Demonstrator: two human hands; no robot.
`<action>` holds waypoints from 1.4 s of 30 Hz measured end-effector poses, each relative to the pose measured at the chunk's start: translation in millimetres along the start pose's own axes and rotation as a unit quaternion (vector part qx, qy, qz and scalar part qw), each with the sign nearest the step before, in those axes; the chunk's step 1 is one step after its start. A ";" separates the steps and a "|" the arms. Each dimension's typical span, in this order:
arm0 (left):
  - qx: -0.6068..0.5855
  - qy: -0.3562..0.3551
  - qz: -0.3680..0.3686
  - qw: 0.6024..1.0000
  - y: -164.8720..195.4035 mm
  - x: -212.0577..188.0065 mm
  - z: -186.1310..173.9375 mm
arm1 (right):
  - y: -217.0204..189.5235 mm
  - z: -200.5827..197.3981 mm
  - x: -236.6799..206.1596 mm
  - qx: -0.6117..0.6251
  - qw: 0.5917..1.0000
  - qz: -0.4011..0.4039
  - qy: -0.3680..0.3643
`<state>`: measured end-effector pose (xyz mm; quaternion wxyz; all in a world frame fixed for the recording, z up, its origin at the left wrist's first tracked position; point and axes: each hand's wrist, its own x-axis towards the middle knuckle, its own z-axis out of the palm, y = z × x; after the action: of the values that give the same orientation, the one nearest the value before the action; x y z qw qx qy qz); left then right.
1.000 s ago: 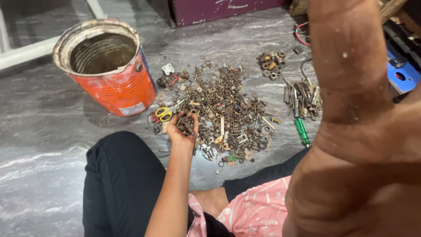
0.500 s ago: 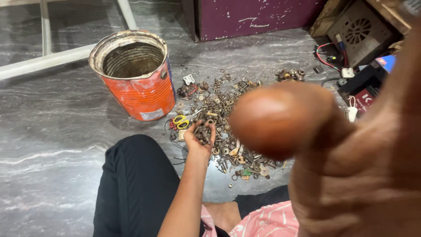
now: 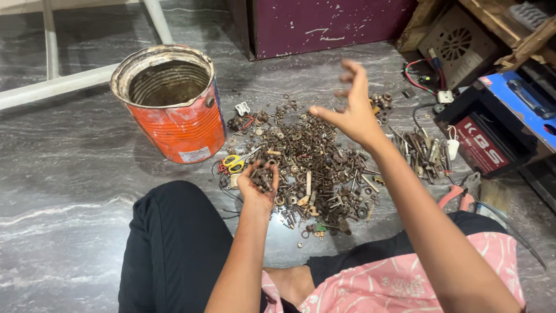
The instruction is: The person sits on the floor and sorts a large pile of rusty screws, bolts and other metal hardware by hand, picking items one at a time and placing selected pieces into an open tin can beside the pile. They continue picking through the pile throughout the episode.
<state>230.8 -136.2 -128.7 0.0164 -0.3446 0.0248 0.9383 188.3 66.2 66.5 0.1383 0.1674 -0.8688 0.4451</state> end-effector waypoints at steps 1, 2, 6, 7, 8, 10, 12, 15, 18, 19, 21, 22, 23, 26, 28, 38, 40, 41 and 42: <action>-0.001 -0.006 0.000 1.000 0.6 -3.3 2.1 | 20.9 -4.7 0.0 -0.070 0.997 0.012 -0.013; -0.003 -0.010 0.000 1.000 1.3 -7.0 3.8 | 39.6 -10.3 -2.0 -0.116 0.992 0.035 -0.035; -0.001 -0.011 -0.003 1.000 1.3 -18.3 10.3 | 86.4 -32.9 -22.4 -0.256 0.952 0.124 -0.113; 0.011 -0.016 -0.003 1.000 0.7 -18.8 12.7 | 91.2 -33.4 -25.9 -0.287 0.935 0.150 -0.146; 0.023 -0.021 -0.003 1.000 -0.2 -18.3 15.6 | 92.3 -34.4 -30.6 -0.317 0.915 0.176 -0.178; 0.031 -0.034 -0.012 0.999 -1.2 -15.5 22.0 | 94.8 -35.4 -41.2 -0.341 0.888 0.212 -0.224; 0.026 -0.050 -0.029 0.998 0.8 -10.7 30.6 | 97.8 -35.0 -53.4 -0.330 0.879 0.233 -0.253; 0.090 -0.106 -0.059 0.988 10.3 -6.5 48.9 | 97.5 -34.7 -66.1 -0.360 0.849 0.231 -0.311; 0.130 -0.116 -0.053 0.983 19.7 -3.2 63.6 | 94.5 -31.5 -69.8 -0.382 0.867 0.156 -0.279; 0.124 -0.113 -0.054 0.984 21.4 -2.6 66.0 | 93.4 -31.4 -68.3 -0.381 0.870 0.154 -0.274; 0.113 -0.103 -0.053 0.987 25.4 -3.1 68.0 | 91.3 -27.0 -65.7 -0.373 0.876 0.148 -0.269; 0.112 -0.094 -0.049 0.988 26.7 -3.9 66.7 | 90.6 -23.8 -65.0 -0.369 0.877 0.159 -0.263; 0.111 -0.085 -0.045 0.989 26.9 -4.1 64.0 | 91.2 -21.1 -63.9 -0.366 0.878 0.170 -0.257; 0.105 -0.069 -0.038 0.991 24.9 0.1 59.6 | 96.6 -14.7 -60.4 -0.357 0.890 0.174 -0.224; 0.100 -0.066 -0.039 0.992 25.2 4.1 53.3 | 103.1 -10.1 -61.5 -0.319 0.903 0.196 -0.209; 0.079 -0.057 -0.034 0.995 28.0 26.8 40.4 | 109.9 0.7 -87.8 -0.239 0.956 0.134 -0.102; 0.082 -0.052 -0.029 0.995 25.3 30.1 38.9 | 108.0 0.3 -89.5 -0.238 0.955 0.132 -0.117; 0.083 -0.051 -0.028 0.995 24.1 31.0 37.8 | 107.8 0.2 -89.5 -0.236 0.954 0.135 -0.123; 0.084 -0.050 -0.027 0.995 23.3 32.0 36.6 | 108.2 0.4 -88.9 -0.235 0.954 0.137 -0.130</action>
<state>181.7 -156.9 -120.8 0.0717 -0.2952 0.0931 0.9482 224.0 140.1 -47.1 -0.0027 0.0658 -0.9738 0.2177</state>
